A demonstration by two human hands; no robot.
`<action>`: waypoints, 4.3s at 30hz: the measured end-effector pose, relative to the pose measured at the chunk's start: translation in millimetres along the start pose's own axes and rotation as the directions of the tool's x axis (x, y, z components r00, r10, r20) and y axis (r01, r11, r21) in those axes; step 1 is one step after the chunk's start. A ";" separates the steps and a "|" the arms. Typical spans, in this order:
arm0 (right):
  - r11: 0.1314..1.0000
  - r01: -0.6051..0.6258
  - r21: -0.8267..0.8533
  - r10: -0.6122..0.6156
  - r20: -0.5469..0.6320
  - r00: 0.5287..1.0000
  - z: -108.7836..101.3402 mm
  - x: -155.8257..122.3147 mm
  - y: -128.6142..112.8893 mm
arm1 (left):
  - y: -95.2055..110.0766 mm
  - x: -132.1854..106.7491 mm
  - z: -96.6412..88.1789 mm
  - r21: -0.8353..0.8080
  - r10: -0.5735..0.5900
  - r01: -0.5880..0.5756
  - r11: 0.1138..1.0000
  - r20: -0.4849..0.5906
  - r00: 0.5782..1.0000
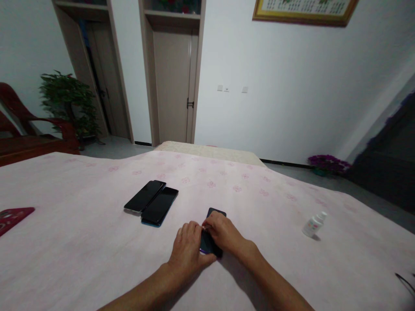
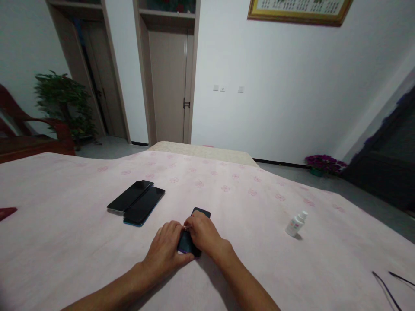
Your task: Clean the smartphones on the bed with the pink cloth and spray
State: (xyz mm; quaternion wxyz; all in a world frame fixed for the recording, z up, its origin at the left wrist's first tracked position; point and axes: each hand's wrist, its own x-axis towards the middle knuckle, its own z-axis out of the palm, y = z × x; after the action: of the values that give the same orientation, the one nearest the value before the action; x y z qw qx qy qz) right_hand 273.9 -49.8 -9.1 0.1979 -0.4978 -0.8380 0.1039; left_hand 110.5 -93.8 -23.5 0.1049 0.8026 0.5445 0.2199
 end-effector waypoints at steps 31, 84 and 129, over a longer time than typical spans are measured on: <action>0.987 -0.098 0.126 0.113 -0.119 0.986 -8.3 -24.9 10.4 | 0.5 5.4 -1.2 0.011 -0.023 0.023 1.000 0.001 1.000; 0.989 -0.138 0.052 0.147 -0.250 0.957 -8.1 14.6 37.4 | -12.1 61.8 9.1 0.029 -0.072 0.071 0.997 0.025 0.997; 0.475 -0.123 0.871 0.433 -0.109 0.895 0.3 19.2 32.3 | -21.5 84.8 22.9 -0.954 -0.170 0.005 0.300 -0.048 0.984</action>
State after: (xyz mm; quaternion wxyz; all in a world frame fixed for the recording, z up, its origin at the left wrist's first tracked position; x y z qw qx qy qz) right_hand 291.2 -17.4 -17.0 0.5249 -0.4787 -0.5432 0.4474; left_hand 129.7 -5.9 -32.2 0.5310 0.5377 0.3590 0.5478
